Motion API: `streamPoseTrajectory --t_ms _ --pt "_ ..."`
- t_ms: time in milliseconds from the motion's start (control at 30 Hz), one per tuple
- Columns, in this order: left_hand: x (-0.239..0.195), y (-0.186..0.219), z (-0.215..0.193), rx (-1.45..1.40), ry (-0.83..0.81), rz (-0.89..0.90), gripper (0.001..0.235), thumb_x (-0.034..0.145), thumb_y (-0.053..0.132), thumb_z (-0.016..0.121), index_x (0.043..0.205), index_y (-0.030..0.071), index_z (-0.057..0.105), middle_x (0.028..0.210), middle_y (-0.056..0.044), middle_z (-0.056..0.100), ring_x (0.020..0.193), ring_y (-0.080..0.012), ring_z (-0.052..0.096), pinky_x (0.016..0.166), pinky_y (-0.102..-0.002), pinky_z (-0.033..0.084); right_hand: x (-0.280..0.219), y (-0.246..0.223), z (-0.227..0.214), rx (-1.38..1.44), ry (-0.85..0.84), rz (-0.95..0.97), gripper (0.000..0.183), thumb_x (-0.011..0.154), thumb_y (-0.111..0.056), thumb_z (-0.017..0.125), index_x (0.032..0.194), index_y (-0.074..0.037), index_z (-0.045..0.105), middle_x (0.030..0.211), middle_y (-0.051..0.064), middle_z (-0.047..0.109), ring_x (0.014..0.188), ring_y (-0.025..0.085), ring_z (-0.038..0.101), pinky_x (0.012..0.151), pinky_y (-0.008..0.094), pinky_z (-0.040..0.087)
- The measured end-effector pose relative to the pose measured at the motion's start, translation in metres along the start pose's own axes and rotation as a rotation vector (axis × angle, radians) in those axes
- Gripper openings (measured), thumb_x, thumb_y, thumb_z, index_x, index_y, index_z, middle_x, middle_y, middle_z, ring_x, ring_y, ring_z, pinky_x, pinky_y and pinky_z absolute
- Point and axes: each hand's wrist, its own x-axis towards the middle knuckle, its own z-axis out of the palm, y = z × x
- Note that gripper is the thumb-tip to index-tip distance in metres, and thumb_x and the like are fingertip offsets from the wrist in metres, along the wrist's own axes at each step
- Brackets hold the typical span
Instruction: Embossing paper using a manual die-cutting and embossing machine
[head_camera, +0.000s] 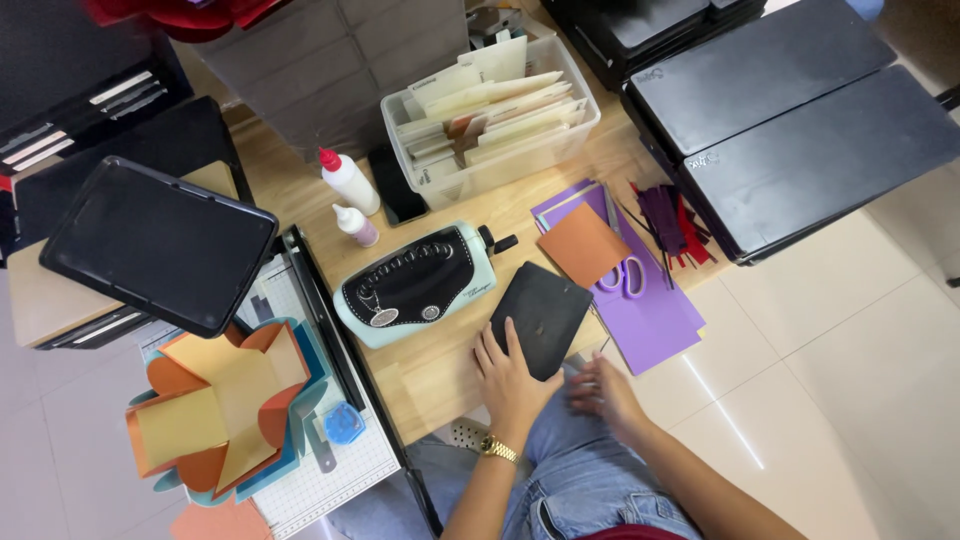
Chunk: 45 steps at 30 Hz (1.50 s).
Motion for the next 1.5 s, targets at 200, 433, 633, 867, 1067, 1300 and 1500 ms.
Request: streamPoseTrajectory --t_ms 200,433,633,867,1067,1300,1500 --pt "-0.011 -0.01 0.037 0.118 0.024 -0.094 0.114 0.061 0.069 0.079 0.152 0.01 0.043 0.15 -0.023 0.042 0.141 -0.0386 0.042 0.112 -0.054 0.035 0.03 0.035 0.019 0.106 -0.224 0.16 0.034 0.101 -0.038 0.065 0.107 -0.005 0.06 0.09 0.017 0.069 0.093 0.033 0.072 0.09 0.05 0.058" --pt "-0.04 -0.019 0.016 0.004 -0.02 -0.102 0.119 0.056 0.059 0.091 0.153 0.014 0.04 0.151 -0.022 0.041 0.135 -0.0393 0.043 0.106 -0.052 0.039 -0.009 0.022 0.038 0.107 -0.232 0.104 0.027 0.094 -0.006 0.067 0.121 -0.009 0.065 0.107 0.013 0.074 0.082 0.026 0.069 0.068 0.039 0.057" --pt "-0.04 -0.046 -0.016 -0.699 -0.019 -0.233 0.116 0.073 0.036 0.091 0.159 0.009 0.018 0.154 -0.019 0.04 0.144 -0.0351 0.039 0.116 -0.046 0.035 -0.011 0.02 0.025 -0.094 -0.433 -0.349 0.039 0.09 -0.001 0.069 0.128 0.0 0.066 0.123 0.016 0.077 0.11 0.023 0.072 0.097 0.036 0.056" --pt "-0.028 -0.066 -0.031 -0.983 0.217 -0.255 0.026 0.084 0.019 0.082 0.099 0.013 0.063 0.091 0.001 0.067 0.087 -0.0106 0.066 0.06 -0.024 0.046 0.018 0.008 0.056 -0.778 -0.318 -1.015 0.015 0.101 -0.022 0.058 0.106 -0.008 0.059 0.101 0.012 0.074 0.098 0.03 0.074 0.08 0.041 0.052" --pt "-0.046 -0.102 0.025 -1.016 0.337 -0.163 0.019 0.096 0.015 0.066 0.1 0.009 0.048 0.105 -0.009 0.059 0.103 -0.0229 0.061 0.097 -0.033 0.045 0.011 0.003 0.096 -0.552 -0.615 -1.064 0.017 0.105 -0.007 0.039 0.12 -0.005 0.047 0.125 0.016 0.059 0.132 0.032 0.057 0.114 0.045 0.043" --pt "-0.036 -0.11 0.048 -0.968 0.467 -0.033 0.02 0.097 0.009 0.062 0.104 0.006 0.043 0.11 -0.016 0.058 0.109 -0.0281 0.061 0.099 -0.039 0.047 0.023 0.003 0.104 -0.588 -0.612 -1.129 0.017 0.106 -0.012 0.04 0.12 -0.003 0.046 0.117 0.015 0.052 0.115 0.029 0.056 0.107 0.042 0.042" --pt "-0.054 -0.108 0.045 -0.784 0.189 -0.422 0.06 0.095 0.04 0.067 0.128 -0.005 0.044 0.116 -0.023 0.071 0.11 -0.0369 0.07 0.089 -0.043 0.055 0.005 -0.005 0.099 -0.777 -0.529 -0.883 0.043 0.102 -0.017 0.054 0.139 -0.006 0.036 0.124 0.014 0.061 0.112 0.028 0.064 0.098 0.038 0.05"
